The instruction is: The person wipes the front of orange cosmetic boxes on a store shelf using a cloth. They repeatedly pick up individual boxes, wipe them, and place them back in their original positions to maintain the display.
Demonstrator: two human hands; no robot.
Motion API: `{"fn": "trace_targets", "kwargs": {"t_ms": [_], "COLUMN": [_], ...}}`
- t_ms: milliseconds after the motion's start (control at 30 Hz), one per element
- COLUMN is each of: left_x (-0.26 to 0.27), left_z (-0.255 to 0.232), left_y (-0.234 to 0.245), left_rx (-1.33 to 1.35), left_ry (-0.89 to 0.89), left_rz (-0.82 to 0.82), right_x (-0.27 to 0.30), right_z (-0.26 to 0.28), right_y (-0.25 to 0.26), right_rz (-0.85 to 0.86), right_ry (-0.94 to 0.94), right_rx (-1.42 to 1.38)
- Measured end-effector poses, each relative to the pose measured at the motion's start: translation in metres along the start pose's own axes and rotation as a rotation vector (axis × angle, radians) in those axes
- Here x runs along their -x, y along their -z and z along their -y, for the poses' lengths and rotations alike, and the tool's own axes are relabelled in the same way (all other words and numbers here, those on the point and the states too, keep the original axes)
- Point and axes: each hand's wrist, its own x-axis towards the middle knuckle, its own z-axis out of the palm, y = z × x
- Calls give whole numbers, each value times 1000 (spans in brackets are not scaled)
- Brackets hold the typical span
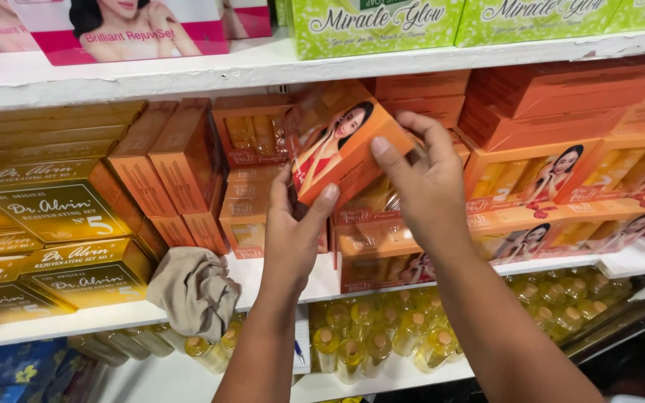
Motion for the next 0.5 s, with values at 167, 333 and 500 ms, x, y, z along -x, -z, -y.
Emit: {"fn": "trace_targets", "kwargs": {"t_ms": [167,333,500], "left_x": [-13,-33,-44], "left_z": [6,12,0], "left_y": [1,12,20], "left_rx": [-73,-22,-87], "left_ry": [-41,-108,-36], "left_rz": [-8,110,89], "right_x": [-4,-16,-28], "right_z": [-5,-8,-30], "right_y": [-16,-21,-25], "right_rz": [77,124,113], "right_ry": [232,317,334], "right_rx": [-44,-7,-86]}}
